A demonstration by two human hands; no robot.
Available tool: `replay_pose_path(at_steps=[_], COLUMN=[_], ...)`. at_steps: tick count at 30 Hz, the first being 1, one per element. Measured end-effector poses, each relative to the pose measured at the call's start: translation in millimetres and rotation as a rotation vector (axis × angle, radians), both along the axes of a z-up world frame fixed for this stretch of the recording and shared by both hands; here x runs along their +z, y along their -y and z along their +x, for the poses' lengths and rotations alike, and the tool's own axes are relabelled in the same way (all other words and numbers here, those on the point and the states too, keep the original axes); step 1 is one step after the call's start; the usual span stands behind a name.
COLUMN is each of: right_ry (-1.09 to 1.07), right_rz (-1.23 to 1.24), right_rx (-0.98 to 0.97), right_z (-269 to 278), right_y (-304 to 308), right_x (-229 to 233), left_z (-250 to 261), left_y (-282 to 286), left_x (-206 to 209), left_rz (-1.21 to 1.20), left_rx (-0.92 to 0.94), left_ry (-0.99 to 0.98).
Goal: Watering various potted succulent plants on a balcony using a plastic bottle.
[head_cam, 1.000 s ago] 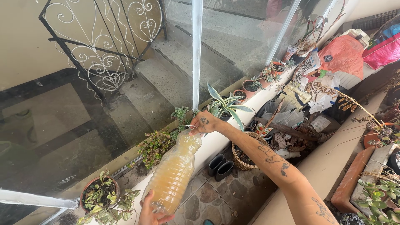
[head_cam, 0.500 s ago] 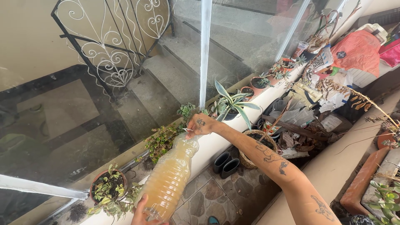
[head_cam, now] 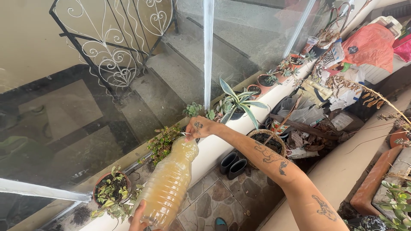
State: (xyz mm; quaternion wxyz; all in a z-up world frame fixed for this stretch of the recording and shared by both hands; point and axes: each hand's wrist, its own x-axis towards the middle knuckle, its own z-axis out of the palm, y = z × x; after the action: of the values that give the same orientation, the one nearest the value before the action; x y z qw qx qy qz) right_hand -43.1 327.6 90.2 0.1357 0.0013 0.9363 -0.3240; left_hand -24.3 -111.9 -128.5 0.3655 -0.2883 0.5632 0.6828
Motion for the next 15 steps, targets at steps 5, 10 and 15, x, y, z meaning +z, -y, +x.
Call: replay_pose_path(at_steps=[5,10,15], right_ry=[0.030,0.013,0.010], right_rz=[-0.011,-0.033,-0.007], right_rx=[0.006,0.000,0.008], right_z=[-1.9,-1.7,-2.8], right_y=[0.4,-0.5,2.9], right_x=[1.0,0.8,4.2], left_z=[-3.8,-7.6,-1.6], left_y=[1.3,2.8,6.1], left_x=[-3.3,-28.1,-71.3], left_rz=[-0.039,-0.034,0.063], left_rx=[-0.057,-0.086,-0.017], left_ry=[-0.056,-0.059,-0.121])
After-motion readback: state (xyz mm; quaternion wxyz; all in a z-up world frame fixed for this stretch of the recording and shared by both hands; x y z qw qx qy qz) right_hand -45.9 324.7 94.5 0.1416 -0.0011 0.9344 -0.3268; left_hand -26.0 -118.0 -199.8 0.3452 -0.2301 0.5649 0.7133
